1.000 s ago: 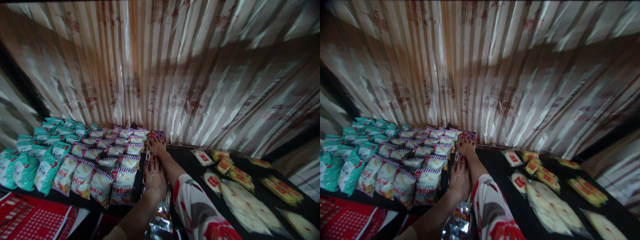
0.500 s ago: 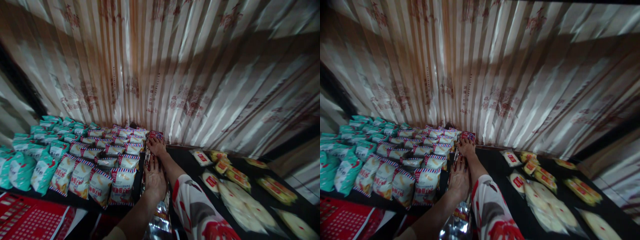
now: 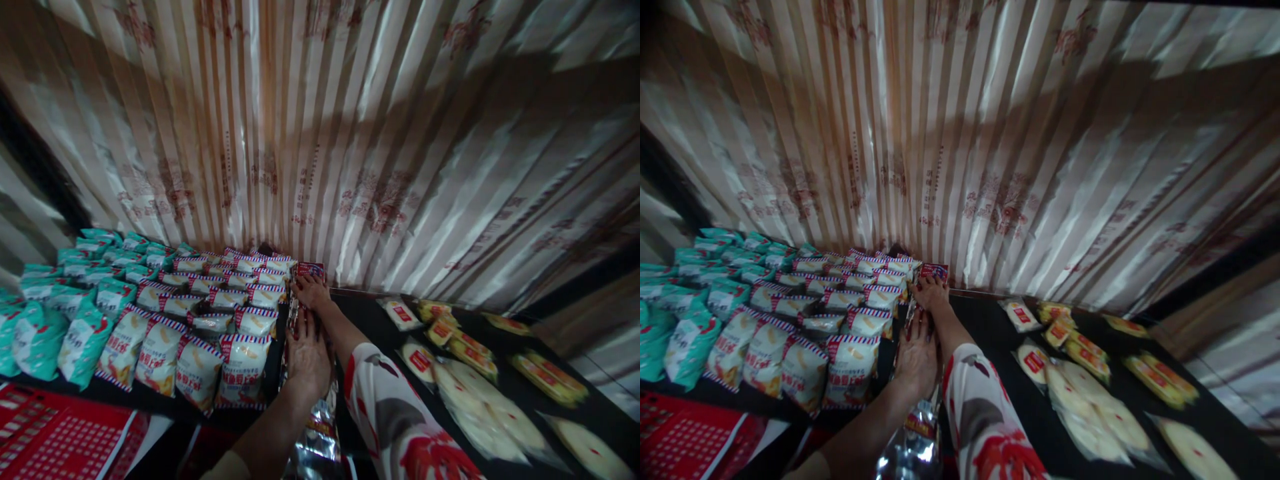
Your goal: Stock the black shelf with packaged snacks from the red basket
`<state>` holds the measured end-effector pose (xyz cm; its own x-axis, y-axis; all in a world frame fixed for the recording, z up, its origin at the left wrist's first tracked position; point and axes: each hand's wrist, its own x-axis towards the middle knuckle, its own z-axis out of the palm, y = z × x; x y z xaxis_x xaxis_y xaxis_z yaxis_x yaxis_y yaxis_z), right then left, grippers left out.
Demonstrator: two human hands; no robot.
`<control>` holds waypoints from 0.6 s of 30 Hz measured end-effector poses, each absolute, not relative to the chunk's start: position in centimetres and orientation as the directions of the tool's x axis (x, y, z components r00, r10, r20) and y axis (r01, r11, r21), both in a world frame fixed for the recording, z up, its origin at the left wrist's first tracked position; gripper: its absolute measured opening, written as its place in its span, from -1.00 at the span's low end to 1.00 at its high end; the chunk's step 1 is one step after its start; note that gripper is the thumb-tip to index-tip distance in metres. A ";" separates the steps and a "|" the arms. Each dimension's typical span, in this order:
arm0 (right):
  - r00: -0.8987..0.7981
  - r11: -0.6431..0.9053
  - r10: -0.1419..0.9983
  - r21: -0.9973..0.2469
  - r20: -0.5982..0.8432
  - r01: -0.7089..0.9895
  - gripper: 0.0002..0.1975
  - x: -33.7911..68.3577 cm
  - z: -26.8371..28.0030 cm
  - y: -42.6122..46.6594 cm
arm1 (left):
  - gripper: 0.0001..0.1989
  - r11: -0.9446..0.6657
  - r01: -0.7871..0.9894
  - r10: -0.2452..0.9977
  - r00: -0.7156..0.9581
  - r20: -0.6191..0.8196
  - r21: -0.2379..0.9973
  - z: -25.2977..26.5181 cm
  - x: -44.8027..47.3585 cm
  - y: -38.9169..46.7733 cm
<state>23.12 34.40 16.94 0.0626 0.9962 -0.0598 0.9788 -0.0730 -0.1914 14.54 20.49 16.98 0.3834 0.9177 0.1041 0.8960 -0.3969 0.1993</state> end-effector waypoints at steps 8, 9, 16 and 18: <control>0.060 -0.070 0.997 -0.224 -0.054 0.972 -0.40 23.2 17.2 34.0 | -0.49 -0.410 0.876 0.912 0.401 0.089 0.253 17.3 14.3 20.3; 0.057 -0.068 0.997 -0.223 -0.055 0.972 -0.40 23.1 17.2 34.0 | -0.50 -0.408 0.877 0.913 0.398 0.090 0.254 17.4 14.3 20.3; 0.059 -0.066 0.998 -0.231 -0.037 0.971 -0.39 22.8 17.3 34.2 | -0.50 -0.394 0.872 0.918 0.388 0.080 0.290 17.9 14.0 20.2; 0.075 -0.083 0.996 -0.244 -0.042 0.966 -0.41 22.7 17.6 34.2 | -0.51 -0.386 0.874 0.921 0.383 0.072 0.294 18.0 14.0 20.1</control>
